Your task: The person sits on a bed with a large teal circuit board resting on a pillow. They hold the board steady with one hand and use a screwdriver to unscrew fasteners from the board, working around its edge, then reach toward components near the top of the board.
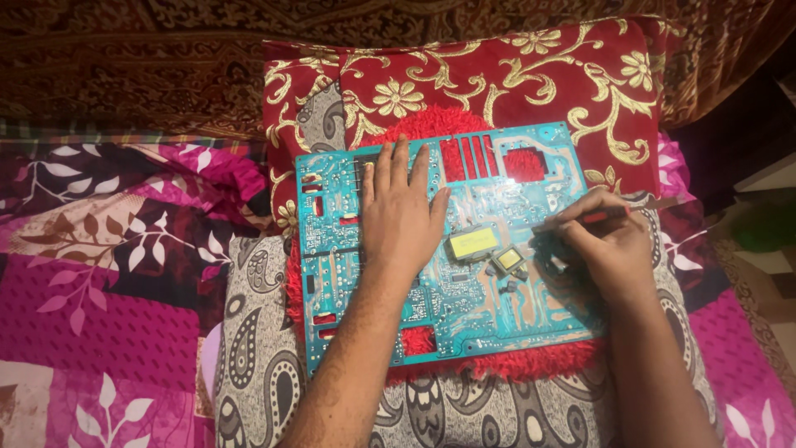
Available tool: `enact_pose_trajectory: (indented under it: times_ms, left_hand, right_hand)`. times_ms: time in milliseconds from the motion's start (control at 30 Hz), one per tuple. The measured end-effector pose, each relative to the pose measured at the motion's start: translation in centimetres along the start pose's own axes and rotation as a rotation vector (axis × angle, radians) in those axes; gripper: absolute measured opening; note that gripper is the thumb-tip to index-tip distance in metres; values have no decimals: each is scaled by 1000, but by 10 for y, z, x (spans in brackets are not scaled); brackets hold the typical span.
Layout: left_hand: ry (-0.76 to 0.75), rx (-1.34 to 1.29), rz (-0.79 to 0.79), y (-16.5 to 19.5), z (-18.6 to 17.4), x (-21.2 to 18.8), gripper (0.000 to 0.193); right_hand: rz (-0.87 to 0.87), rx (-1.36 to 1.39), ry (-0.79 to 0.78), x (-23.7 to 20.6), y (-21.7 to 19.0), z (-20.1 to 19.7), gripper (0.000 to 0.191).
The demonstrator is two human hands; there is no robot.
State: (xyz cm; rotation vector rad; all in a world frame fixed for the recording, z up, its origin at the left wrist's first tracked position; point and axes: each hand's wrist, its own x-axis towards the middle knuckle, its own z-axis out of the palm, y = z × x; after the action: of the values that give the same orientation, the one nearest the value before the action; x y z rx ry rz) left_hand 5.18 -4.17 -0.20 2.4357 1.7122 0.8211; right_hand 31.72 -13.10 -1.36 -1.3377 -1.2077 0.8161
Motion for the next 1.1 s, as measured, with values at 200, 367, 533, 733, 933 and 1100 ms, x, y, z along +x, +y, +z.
enact_pose_trajectory:
  times_ms: [200, 367, 533, 733, 933, 1100]
  left_hand:
    - [1, -10, -1, 0, -1, -1, 66]
    - [2, -6, 3, 0, -1, -1, 67]
    - [-3, -14, -2, 0, -2, -2, 67]
    - [7, -20, 0, 0, -2, -2, 67]
    - [2, -19, 3, 0, -2, -2, 67]
    - [10, -18, 8, 1, -4, -2, 67]
  right_hand:
    - [-19, -9, -14, 0, 4, -1, 6]
    - [-53, 33, -64, -1, 2, -2, 6]
    - [3, 29, -12, -3, 0, 0, 6]
    - [28, 86, -32, -3, -3, 1, 6]
    - [-10, 69, -35, -4, -2, 1, 7]
    - [-75, -7, -39, -3, 2, 0, 6]
